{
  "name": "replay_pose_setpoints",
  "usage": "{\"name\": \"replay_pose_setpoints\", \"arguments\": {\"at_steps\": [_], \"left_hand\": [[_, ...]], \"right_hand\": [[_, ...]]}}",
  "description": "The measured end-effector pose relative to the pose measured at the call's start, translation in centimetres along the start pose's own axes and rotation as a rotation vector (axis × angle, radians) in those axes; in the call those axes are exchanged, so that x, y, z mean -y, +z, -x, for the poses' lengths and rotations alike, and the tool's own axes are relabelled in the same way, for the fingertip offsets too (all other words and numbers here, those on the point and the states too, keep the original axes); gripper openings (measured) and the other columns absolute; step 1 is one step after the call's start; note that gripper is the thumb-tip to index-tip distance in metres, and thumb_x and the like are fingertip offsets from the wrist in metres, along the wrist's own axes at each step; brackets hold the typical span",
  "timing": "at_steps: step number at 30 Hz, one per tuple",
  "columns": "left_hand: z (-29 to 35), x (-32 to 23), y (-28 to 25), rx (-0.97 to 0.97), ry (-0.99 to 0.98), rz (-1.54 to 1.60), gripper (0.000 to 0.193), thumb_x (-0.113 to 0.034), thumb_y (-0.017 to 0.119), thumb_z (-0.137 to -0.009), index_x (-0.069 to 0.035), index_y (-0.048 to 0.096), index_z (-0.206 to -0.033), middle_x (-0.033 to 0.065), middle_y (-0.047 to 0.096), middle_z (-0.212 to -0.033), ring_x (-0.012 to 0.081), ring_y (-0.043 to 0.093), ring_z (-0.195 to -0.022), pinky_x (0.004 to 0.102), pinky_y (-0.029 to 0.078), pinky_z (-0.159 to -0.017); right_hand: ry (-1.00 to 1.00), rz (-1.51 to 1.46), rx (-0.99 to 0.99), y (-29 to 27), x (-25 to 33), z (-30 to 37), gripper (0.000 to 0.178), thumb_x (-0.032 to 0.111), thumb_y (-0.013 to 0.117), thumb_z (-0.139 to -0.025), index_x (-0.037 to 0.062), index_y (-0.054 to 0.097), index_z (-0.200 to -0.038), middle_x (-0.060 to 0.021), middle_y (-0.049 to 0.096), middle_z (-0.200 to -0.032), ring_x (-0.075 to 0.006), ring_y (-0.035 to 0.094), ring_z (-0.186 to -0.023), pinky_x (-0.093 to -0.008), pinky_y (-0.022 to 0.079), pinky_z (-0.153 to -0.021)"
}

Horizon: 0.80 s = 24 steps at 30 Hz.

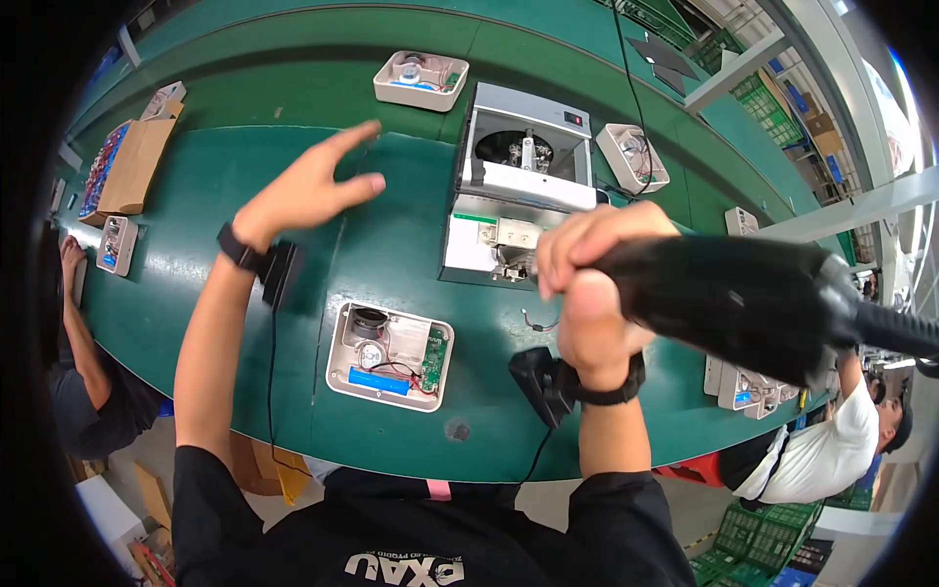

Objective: Assembling components onto printed circuit boards using an electric screwdriver on a factory production line.

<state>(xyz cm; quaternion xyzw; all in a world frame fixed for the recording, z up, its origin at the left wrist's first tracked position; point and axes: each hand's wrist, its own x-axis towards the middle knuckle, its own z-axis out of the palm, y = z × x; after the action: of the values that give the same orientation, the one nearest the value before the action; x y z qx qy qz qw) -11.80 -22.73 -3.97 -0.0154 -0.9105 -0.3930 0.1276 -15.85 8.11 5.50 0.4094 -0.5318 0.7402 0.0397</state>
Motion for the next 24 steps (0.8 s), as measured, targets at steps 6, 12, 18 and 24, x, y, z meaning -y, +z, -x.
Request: {"name": "replay_pose_setpoints", "arguments": {"at_steps": [6, 12, 18, 24], "left_hand": [[9.6, -10.1, 2.2, 0.481, 0.133, -0.086, 0.098, -0.041, 0.085, -0.067, 0.003, 0.043, -0.145, 0.0223, 0.051, -0.141, 0.0378, 0.048, -0.133, 0.045, 0.034, -0.115], [11.1, -11.2, 5.2, 0.337, -0.005, -0.206, 0.102, -0.036, 0.086, -0.059, 0.0, 0.043, -0.145, 0.0182, 0.054, -0.134, 0.0333, 0.05, -0.123, 0.0442, 0.038, -0.106], [11.7, -10.9, 6.6, 0.136, 0.013, -0.303, 0.101, -0.038, 0.085, -0.057, 0.0, 0.047, -0.142, 0.0141, 0.057, -0.129, 0.0296, 0.054, -0.113, 0.0407, 0.042, -0.094], [11.7, -10.8, 6.9, 0.111, 0.019, -0.303, 0.1, -0.039, 0.085, -0.056, 0.0, 0.049, -0.141, 0.0127, 0.058, -0.126, 0.0286, 0.055, -0.111, 0.0399, 0.043, -0.092]], "right_hand": [[0.165, -0.014, 0.049, -0.6, -0.6, 0.2, 0.039, 0.039, 0.062, -0.089, 0.0043, 0.046, -0.086, -0.0062, 0.048, -0.062, -0.0154, 0.044, -0.048, -0.0343, 0.043, -0.051], [0.268, -0.223, 0.144, 1.4, 2.5, 3.4, 0.042, 0.042, 0.068, -0.085, 0.0049, 0.047, -0.085, -0.0051, 0.05, -0.062, -0.0164, 0.048, -0.05, -0.0333, 0.044, -0.052], [0.331, -0.14, 0.235, 3.0, 1.1, 5.8, 0.045, 0.039, 0.077, -0.081, 0.0045, 0.049, -0.086, -0.0054, 0.051, -0.064, -0.0167, 0.05, -0.053, -0.0321, 0.045, -0.053], [0.379, -0.201, 0.216, 3.0, -0.7, 6.6, 0.044, 0.035, 0.08, -0.081, 0.0035, 0.05, -0.087, -0.0053, 0.052, -0.064, -0.0164, 0.05, -0.053, -0.0314, 0.045, -0.054]]}}
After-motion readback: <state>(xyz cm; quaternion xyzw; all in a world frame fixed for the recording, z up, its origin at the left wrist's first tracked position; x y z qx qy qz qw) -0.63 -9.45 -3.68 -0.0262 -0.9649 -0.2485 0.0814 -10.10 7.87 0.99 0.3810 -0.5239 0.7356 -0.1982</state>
